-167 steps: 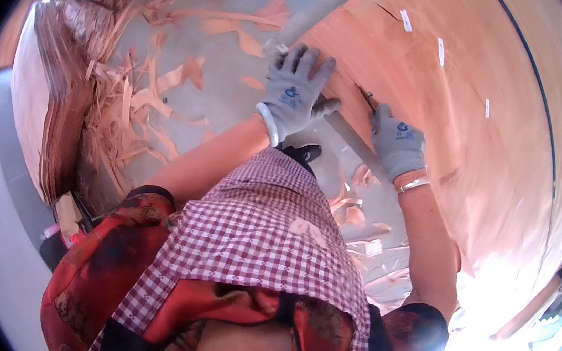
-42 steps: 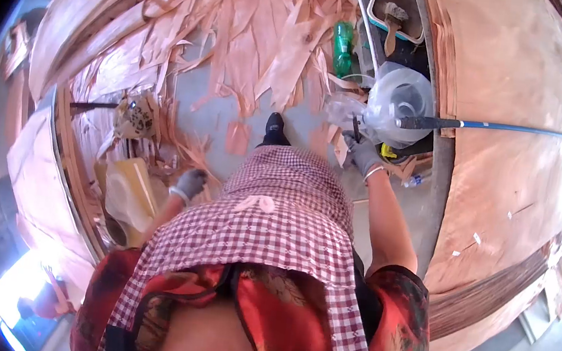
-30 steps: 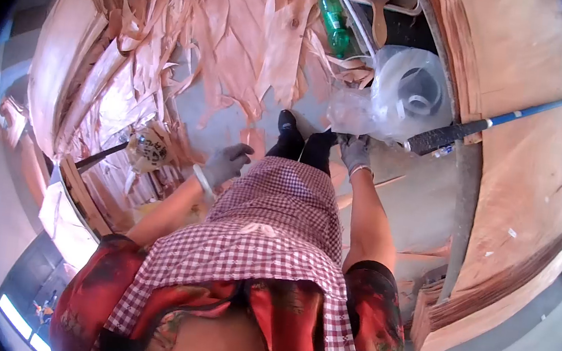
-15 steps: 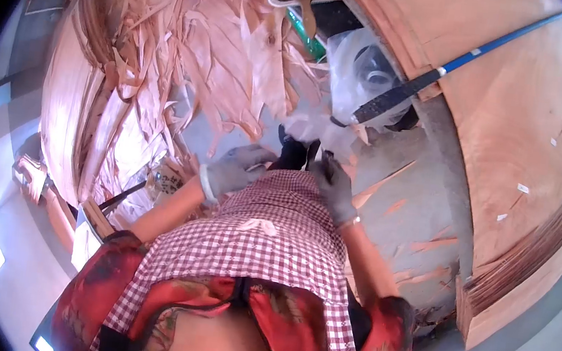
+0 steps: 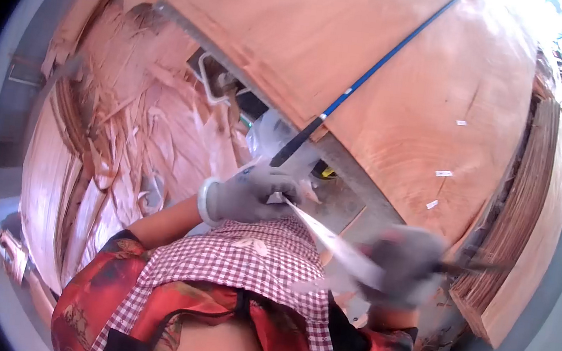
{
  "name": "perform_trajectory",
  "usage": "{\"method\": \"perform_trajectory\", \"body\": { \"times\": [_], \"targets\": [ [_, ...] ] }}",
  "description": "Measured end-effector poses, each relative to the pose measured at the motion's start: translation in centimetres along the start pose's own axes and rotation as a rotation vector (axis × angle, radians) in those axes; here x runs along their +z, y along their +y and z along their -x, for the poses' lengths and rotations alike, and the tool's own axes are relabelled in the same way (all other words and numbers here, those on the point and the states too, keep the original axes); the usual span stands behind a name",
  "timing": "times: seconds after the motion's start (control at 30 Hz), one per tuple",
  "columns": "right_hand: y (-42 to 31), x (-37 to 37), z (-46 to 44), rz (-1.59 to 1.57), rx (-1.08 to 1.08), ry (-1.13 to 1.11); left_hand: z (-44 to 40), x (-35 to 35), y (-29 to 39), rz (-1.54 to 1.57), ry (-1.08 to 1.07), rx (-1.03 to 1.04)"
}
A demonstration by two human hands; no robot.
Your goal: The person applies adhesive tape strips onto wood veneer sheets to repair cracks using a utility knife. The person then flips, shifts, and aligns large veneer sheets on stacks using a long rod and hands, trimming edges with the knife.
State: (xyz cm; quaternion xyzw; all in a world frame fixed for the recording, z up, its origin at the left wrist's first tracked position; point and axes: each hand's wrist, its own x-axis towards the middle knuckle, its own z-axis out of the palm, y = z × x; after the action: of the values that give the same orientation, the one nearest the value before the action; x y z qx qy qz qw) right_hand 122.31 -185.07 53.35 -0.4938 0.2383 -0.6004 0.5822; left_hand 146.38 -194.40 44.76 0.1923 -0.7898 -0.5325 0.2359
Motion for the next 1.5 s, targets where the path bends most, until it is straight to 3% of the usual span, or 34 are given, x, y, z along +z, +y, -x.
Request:
{"method": "perform_trajectory", "body": {
  "times": [0.13,0.2,0.3,0.37,0.43,0.5,0.53,0.63,0.67,0.7,0.73,0.77,0.8,0.83,0.87,0.9,0.97,1.03,1.07,1.2,1.33,1.43,1.47,1.5],
  "targets": [
    [-11.2,-3.4,-0.3,-0.054,-0.430,0.049,0.4,-0.9,-2.1,0.293,-0.196,-0.220],
    [-12.6,-5.8,0.3,0.648,-0.614,0.431,0.7,-1.8,-1.8,0.580,-0.216,-0.426],
    [-9.9,-10.9,2.3,0.277,-0.202,0.546,3.1,-3.2,-4.9,0.762,-0.043,-0.624],
    [-6.5,-9.3,0.2,0.761,0.399,0.883,5.1,-3.6,-8.8,0.729,0.117,-0.705],
    [-1.0,-11.5,1.1,1.545,0.469,0.441,6.2,-4.0,-10.7,0.532,0.161,-0.758],
    [4.1,-8.2,-1.4,1.306,0.526,0.408,8.7,-3.3,-14.6,0.578,0.242,-0.653],
    [6.4,-6.2,-3.2,1.201,0.549,0.393,9.9,-3.7,-15.7,0.615,0.190,-0.701],
    [12.2,1.9,-10.3,0.832,0.671,0.064,10.4,-7.6,-15.9,0.769,0.047,-0.822],
    [14.9,2.8,-11.6,0.919,0.563,-0.133,10.6,-8.9,-15.9,0.829,0.014,-0.862],
    [18.0,3.2,-12.0,0.901,0.564,-0.180,10.8,-10.3,-16.1,0.888,-0.022,-0.901],
    [21.0,4.2,-13.3,0.984,0.627,-0.258,11.2,-11.9,-16.7,0.607,-0.043,-0.708],
    [23.4,4.7,-14.6,1.102,0.539,-0.303,11.8,-13.2,-18.9,0.369,-0.093,-0.584],
    [26.7,4.1,-15.2,1.151,0.742,-0.252,11.2,-14.4,-21.1,0.126,-0.147,-0.406],
    [31.2,2.0,-14.7,1.125,0.657,-0.238,11.6,-15.8,-21.5,-0.157,-0.059,-0.241],
    [32.5,2.2,-16.0,1.362,0.702,-0.277,10.8,-17.0,-21.8,-0.327,-0.071,-0.327],
    [36.3,1.6,-15.5,1.289,0.742,-0.290,11.7,-18.2,-21.9,-0.335,0.014,-0.281],
    [34.3,2.6,-17.4,0.925,0.873,-0.159,10.7,-19.4,-23.1,-0.393,0.025,-0.436],
    [33.9,5.0,-17.6,0.689,0.745,-0.047,10.7,-21.1,-24.3,-0.466,0.055,-0.449],
    [32.8,5.4,-18.2,0.808,0.822,-0.015,10.2,-21.4,-25.4,-0.496,0.075,-0.457],
    [31.0,5.8,-18.4,1.070,0.623,0.099,5.3,-23.2,-27.3,-0.695,0.144,-0.625],
    [31.4,6.0,-17.5,1.029,0.564,0.130,2.0,-24.6,-29.6,-0.829,0.106,-0.708],
    [33.5,5.5,-17.3,1.167,0.586,0.098,1.9,-23.9,-33.8,-0.999,0.167,-0.447],
    [32.2,6.5,-18.8,1.257,0.718,0.049,2.7,-23.2,-38.7,-1.148,0.074,-0.353],
    [32.6,6.3,-19.3,1.289,0.742,0.023,2.6,-22.8,-39.7,-1.080,0.208,-0.340]
  ]
}}
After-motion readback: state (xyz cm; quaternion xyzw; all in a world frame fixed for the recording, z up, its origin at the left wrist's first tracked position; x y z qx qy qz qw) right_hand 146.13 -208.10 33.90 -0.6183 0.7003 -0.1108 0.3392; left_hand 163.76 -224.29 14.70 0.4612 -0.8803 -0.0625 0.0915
